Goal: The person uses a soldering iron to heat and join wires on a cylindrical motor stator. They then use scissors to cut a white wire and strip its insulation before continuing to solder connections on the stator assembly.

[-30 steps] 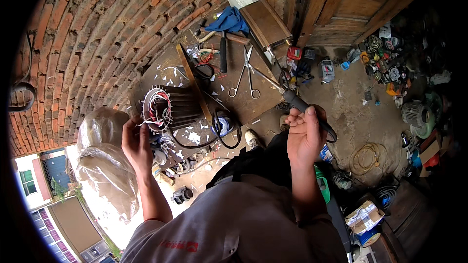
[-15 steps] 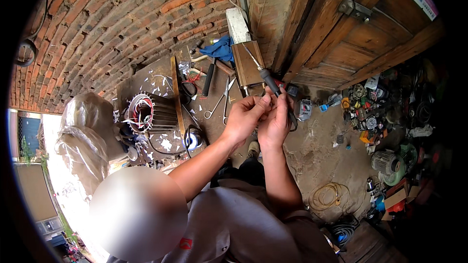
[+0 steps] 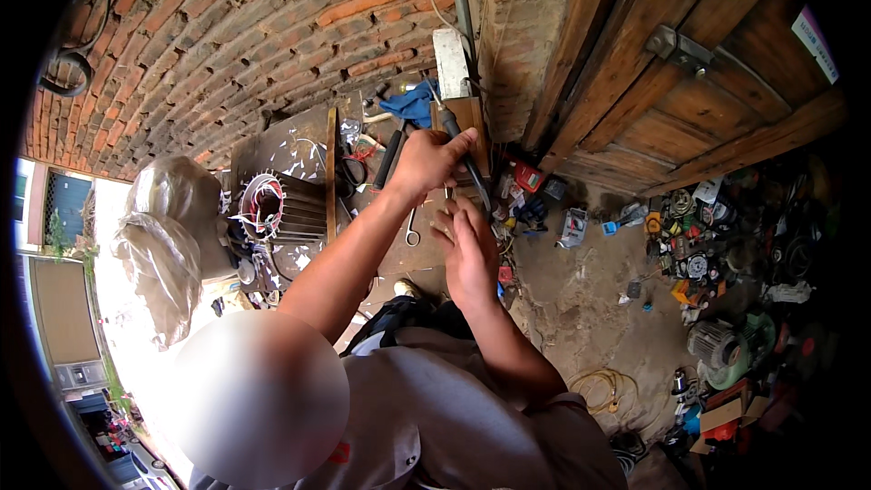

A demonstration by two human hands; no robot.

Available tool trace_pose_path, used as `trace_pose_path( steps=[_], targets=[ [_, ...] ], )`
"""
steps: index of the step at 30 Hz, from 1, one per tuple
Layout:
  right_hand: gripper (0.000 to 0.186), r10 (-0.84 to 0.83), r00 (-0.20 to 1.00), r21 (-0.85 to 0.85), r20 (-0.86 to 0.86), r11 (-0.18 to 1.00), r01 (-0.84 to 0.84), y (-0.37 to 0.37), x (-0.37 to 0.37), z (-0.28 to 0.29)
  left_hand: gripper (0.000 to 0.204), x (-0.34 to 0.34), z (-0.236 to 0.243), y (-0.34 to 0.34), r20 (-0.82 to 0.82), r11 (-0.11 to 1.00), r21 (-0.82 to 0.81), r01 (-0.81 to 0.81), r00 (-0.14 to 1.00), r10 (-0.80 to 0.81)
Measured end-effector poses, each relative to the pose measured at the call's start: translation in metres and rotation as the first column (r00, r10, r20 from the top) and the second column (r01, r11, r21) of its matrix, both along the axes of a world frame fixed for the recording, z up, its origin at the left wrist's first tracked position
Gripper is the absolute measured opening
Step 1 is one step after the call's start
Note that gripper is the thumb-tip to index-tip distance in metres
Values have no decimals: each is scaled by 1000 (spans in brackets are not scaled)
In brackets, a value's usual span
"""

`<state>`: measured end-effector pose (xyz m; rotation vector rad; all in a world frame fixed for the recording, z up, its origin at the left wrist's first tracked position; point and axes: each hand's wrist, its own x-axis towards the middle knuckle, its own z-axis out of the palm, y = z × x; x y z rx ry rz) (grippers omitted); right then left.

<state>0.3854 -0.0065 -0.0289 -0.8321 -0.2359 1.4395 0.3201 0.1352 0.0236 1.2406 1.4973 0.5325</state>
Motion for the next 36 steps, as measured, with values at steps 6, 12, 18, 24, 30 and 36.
trace_pose_path(
  steps=[6, 12, 18, 24, 30, 36],
  targets=[
    [27, -21, 873, 36, 488, 999, 4, 6, 68, -22, 64, -24, -13, 33, -485, 969, 58, 240, 855, -183],
    [36, 290, 646, -123, 706, 949, -291, 51, 73, -87, 71, -17, -20, 16, -722, 955, 120, 272, 684, -104],
    [30, 376, 909, -148, 182, 924, -353, 55, 70, -69, 76, -17, -25, -3, -711, 968, 127, 218, 700, -64],
    [20, 194, 901, -147, 388, 978, -148, 56, 60, -72, 69, -20, -24, -10, -656, 968, 165, 190, 754, -37],
    [27, 235, 940, -135, 249, 969, -206, 54, 62, -66, 52, -20, -31, -7, -644, 958, 191, 216, 764, -44],
    [24, 195, 905, -117, 378, 980, -162, 58, 58, -79, 56, -14, -26, -6, -660, 943, 198, 267, 748, -73]
  ],
)
